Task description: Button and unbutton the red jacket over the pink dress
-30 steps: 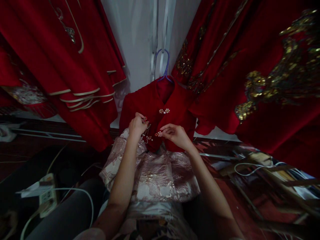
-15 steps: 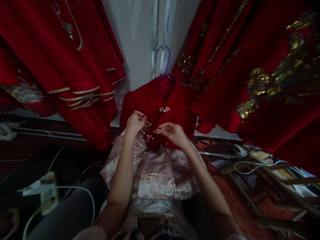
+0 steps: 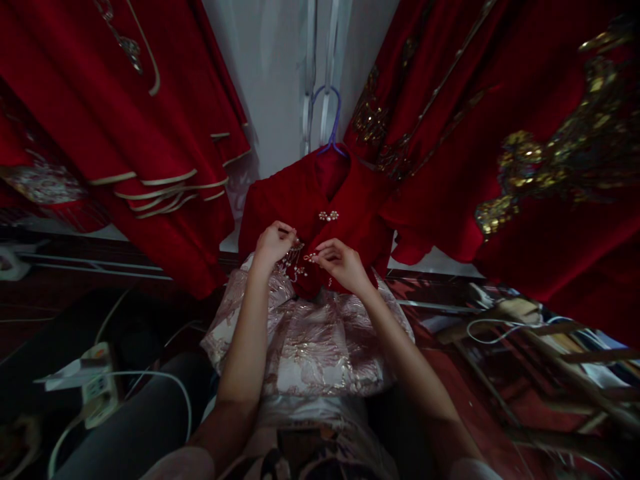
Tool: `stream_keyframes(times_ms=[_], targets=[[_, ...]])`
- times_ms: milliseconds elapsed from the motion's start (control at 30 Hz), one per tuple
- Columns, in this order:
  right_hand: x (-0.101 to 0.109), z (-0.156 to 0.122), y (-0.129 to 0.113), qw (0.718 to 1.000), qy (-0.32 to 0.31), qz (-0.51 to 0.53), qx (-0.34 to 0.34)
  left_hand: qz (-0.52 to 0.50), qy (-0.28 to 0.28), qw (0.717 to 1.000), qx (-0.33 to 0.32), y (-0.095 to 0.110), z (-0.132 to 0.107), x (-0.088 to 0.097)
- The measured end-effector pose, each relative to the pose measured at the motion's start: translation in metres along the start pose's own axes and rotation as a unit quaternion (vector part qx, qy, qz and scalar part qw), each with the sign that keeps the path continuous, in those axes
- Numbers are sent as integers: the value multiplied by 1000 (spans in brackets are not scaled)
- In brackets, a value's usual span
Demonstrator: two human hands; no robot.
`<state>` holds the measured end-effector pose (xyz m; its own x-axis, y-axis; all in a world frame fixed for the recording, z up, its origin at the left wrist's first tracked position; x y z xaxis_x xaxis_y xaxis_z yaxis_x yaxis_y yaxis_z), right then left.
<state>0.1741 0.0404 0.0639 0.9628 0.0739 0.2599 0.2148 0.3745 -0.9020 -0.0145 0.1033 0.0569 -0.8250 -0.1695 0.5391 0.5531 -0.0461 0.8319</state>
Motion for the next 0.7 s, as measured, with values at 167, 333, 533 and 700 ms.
stream_keyframes(times_ms=[167,333,533,700], targets=[[0,8,-2,998,61,1,20,-51,-48,998,8,1,-3,-5],[-9,26,9,997,74,3,18,-69,-45,997,-3,3,-2,-8],[-20,41,12,995,97,-20,17,-76,-34,996,-35,8,-2,-4],[-23,41,6,991,121,-55,28,-59,-43,996,-46,11,-3,-5]])
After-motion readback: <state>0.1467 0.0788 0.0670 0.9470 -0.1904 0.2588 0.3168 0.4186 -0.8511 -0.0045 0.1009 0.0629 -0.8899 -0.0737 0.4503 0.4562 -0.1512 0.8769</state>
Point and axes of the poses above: each hand's wrist, its own z-axis towards the middle knuckle, its own x-axis out of the back of the hand, y = z × x, the point moved 8 cm from there along z, towards the middle knuckle, and after that the axes turned 4 degrees about z, right-handed, at the moved point
